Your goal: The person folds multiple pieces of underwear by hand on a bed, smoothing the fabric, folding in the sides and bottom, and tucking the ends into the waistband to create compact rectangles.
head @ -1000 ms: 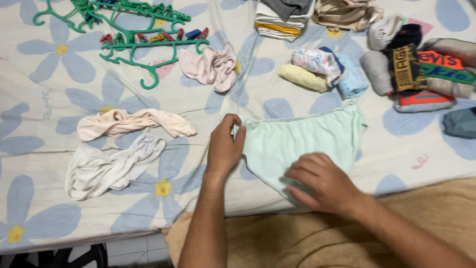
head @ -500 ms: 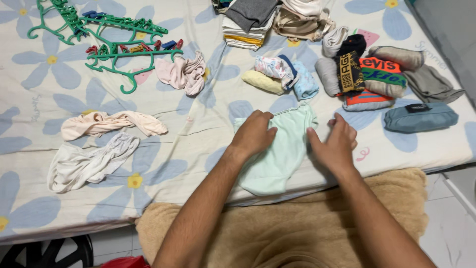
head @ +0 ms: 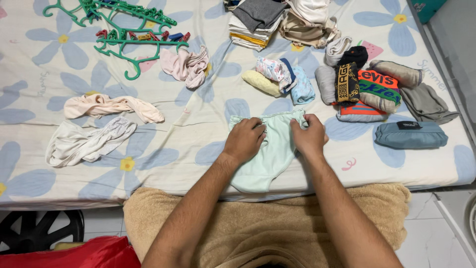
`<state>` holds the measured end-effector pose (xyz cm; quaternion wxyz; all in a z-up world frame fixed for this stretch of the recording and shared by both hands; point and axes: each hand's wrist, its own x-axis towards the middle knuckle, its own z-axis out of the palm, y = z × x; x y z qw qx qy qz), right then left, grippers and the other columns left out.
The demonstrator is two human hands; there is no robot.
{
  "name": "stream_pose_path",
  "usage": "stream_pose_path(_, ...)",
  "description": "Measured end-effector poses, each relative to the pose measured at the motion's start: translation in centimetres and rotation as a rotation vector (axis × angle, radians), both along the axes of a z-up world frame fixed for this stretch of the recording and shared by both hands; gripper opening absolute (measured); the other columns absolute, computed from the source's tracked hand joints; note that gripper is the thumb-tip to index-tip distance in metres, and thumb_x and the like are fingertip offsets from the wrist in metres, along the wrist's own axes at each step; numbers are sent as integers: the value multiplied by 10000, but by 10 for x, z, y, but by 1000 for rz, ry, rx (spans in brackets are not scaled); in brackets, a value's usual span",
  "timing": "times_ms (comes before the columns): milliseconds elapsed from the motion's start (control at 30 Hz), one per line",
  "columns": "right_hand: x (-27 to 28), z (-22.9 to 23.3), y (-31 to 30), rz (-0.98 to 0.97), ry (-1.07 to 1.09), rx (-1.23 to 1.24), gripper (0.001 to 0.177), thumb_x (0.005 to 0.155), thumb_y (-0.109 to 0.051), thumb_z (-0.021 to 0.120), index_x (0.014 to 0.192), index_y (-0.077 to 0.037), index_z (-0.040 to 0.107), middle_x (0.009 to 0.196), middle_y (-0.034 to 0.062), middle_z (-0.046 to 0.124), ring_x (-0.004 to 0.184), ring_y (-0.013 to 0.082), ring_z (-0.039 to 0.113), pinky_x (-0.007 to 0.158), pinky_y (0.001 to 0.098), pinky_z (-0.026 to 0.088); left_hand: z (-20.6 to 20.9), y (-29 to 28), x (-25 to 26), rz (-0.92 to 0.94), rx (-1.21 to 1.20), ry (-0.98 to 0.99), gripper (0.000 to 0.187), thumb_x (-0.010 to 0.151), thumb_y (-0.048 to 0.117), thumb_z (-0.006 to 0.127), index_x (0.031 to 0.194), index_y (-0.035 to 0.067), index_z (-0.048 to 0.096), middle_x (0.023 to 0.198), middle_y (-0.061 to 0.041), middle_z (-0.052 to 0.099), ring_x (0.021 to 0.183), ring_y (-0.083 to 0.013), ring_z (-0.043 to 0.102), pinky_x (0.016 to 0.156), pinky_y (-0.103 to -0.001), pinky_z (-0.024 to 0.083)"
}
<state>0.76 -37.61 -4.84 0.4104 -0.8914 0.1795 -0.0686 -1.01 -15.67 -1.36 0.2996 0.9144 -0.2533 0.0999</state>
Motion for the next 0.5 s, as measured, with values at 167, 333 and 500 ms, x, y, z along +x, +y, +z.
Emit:
stream_pose_path(167,-10,16,27,37,-368,282,262,880,-132,804,1053,-8,651,1002,125,735,908,177,672,838,306,541,-1,3,6,58,-229,104,191,978,181,629,1036,34,738,1042,-98,705,995,-290,658,918,-410,513)
stream_pose_path(333,-27,48,77,308,-380,270,306,866,-123,765,1139,-17,677,1040,113,733,952,182,700,845,313,565,15,9,31,198,-886,756,370,1027,372,559,1078,33,698,952,-72,735,827,-174,691,727,-354,574)
stream_pose_path(500,-34,67,98,571,-118,199,557,803,-154,780,1317,-26,608,1136,138,689,1010,234,669,816,329,557,16,41,39,221,-402,485,364,930,309,726,1143,17,691,850,-98,729,768,-203,703,720,-367,567)
